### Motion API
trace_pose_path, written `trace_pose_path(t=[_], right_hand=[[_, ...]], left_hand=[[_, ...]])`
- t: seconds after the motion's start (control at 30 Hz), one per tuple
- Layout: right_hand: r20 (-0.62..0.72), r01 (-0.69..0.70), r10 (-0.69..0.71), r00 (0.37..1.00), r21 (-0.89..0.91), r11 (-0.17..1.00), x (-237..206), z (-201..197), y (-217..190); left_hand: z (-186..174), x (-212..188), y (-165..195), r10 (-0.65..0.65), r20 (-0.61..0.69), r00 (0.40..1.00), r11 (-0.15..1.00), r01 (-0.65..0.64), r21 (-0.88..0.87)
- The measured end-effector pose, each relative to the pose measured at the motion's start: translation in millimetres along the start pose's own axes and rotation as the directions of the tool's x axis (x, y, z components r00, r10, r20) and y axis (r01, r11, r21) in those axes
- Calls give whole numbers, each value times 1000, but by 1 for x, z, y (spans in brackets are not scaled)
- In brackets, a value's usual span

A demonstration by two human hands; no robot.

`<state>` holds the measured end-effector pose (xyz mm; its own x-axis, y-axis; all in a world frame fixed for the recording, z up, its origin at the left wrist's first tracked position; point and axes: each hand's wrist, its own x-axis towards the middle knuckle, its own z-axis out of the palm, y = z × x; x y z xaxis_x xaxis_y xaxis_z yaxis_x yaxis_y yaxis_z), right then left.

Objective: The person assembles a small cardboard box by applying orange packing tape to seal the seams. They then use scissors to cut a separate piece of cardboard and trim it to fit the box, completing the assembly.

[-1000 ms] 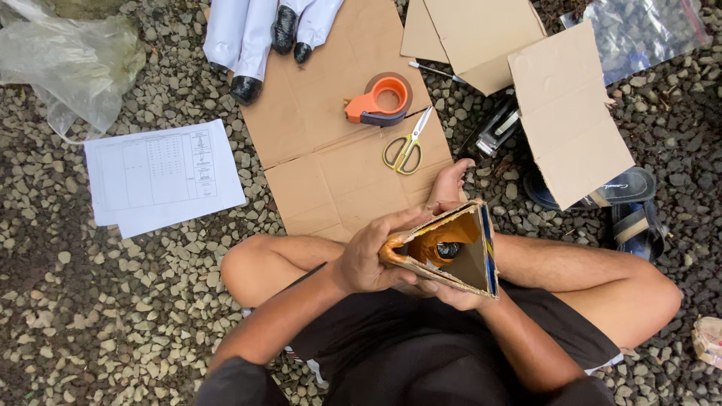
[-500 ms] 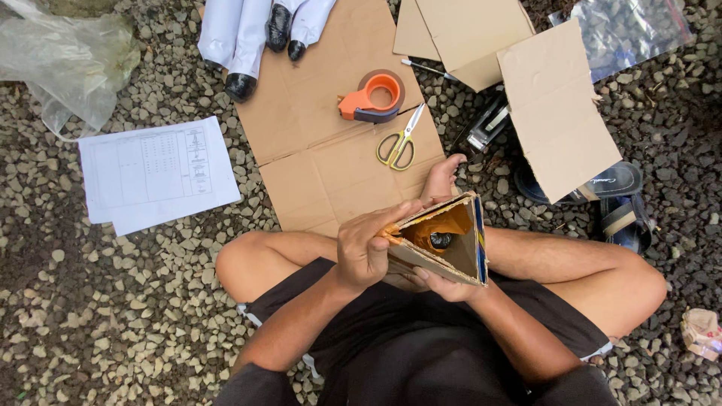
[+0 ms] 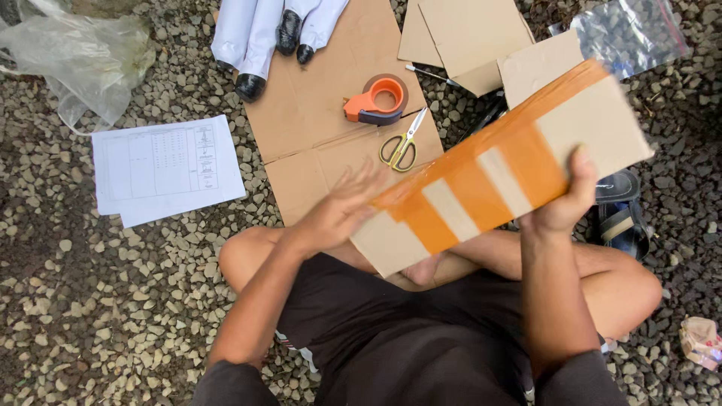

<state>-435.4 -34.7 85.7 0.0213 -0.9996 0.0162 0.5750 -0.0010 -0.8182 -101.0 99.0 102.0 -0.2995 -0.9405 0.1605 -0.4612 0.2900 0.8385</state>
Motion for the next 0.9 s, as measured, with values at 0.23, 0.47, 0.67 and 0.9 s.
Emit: trace_pose_path(t=[0.23,0.47,0.67,0.9], right_hand=[[-143,-503,525,839,163,849,0,22,29],[-10,-656,691,722,305,690,-37,2,83],[-10,-639,672,740,301,708,-37,5,84],[-110,-592,639,761,284,754,-35,7,77]], left_hand=[[-23,10,50,97,-384,918,694,-339,-635],[-45,-1,98,155,-127,980,938,-186,-291],[-60,-7,105,135,-147,980,957,-167,-237],[-69,-15,110,123,-98,988,977,-137,-163]])
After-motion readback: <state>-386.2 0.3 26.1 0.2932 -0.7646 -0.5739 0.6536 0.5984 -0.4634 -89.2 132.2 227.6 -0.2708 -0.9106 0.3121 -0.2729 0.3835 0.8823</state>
